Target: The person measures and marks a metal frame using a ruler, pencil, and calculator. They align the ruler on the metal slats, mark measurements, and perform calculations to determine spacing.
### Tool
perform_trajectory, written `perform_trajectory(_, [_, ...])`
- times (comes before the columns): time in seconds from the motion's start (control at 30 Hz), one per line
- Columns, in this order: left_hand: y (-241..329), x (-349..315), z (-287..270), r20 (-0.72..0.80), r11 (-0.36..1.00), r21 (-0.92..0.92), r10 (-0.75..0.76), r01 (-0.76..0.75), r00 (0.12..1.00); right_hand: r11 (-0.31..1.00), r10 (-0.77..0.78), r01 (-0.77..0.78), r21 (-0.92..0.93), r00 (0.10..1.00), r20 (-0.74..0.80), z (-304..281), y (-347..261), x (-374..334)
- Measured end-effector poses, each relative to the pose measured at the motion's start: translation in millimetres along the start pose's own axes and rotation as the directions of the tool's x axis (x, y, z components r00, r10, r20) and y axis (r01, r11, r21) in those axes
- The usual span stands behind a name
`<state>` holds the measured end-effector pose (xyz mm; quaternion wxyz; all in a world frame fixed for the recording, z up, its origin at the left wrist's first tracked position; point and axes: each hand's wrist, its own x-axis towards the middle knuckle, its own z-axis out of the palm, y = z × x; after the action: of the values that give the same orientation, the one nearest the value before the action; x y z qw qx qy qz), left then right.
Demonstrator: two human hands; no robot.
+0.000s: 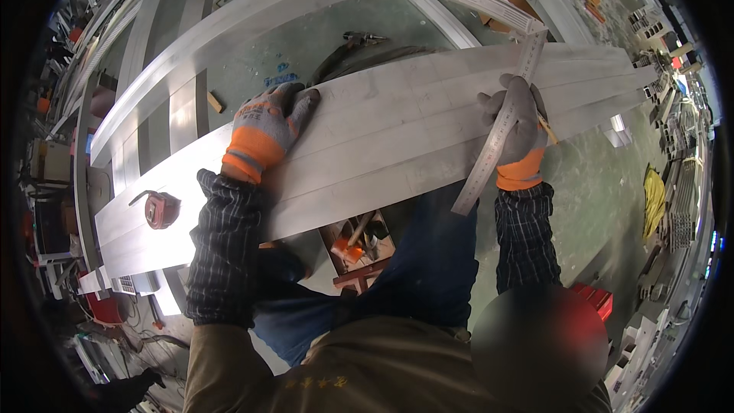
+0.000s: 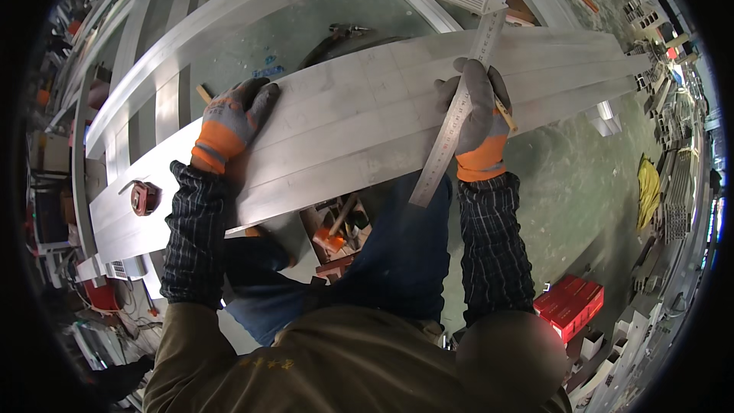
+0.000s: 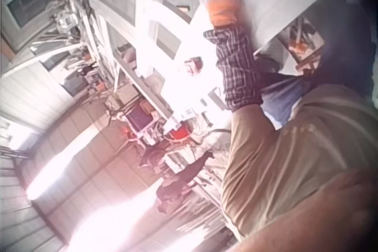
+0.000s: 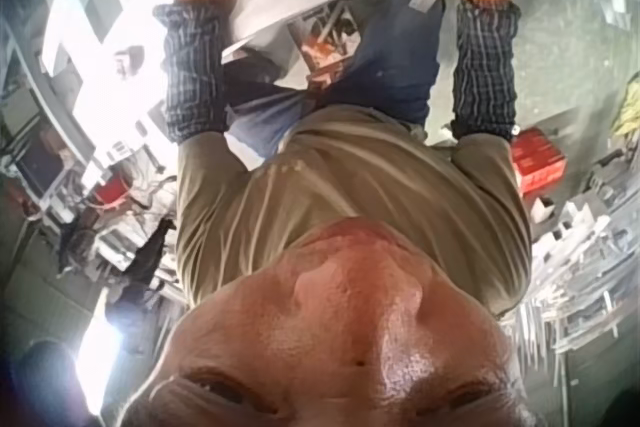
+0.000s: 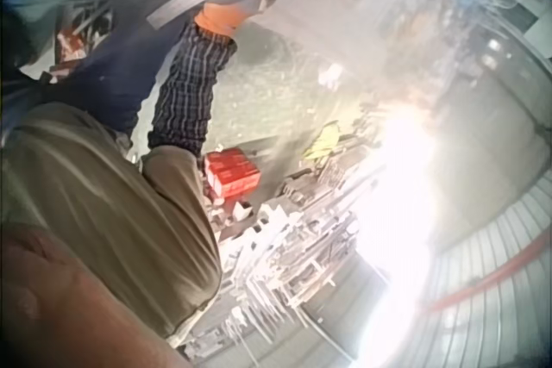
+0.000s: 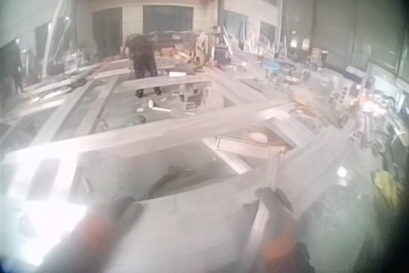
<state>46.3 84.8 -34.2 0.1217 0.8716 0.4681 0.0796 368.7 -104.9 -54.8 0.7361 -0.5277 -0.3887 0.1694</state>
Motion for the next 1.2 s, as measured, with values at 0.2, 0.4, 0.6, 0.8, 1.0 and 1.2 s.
perform_trajectory(0.2, [-1,-1,1,-0.023,1.0,-0.015,0.014,-0.014,1.0,1.0,0.016,-0.015,-0.024,1.0,0.011,-1,-4,0])
perform_trajectory(0.4, [-10,-1,9,-0.075,1.0,-0.008,0.027,-0.028,0.997,0.991,-0.08,0.076,0.113,0.996,0.028,-7,7,-2])
perform_trajectory(0.6, [-6,0,6,-0.05,1.0,-0.015,0.016,-0.017,0.999,0.741,0.379,-0.34,0.579,0.924,0.058,-22,-6,12])
perform_trajectory(0.8, [-7,2,4,0.057,0.999,-0.008,-0.038,0.039,0.998,0.598,0.321,-0.401,0.694,0.913,0.251,-38,5,20])
perform_trajectory(1.0, [-14,2,9,0.013,1.0,-0.013,-0.004,0.004,1.0,0.585,0.321,-0.422,0.692,0.905,0.28,-37,5,21])
perform_trajectory(1.2, [-12,3,7,0.042,0.999,0.023,-0.028,0.027,0.999,0.615,0.348,-0.405,0.677,0.909,0.229,-33,1,19])
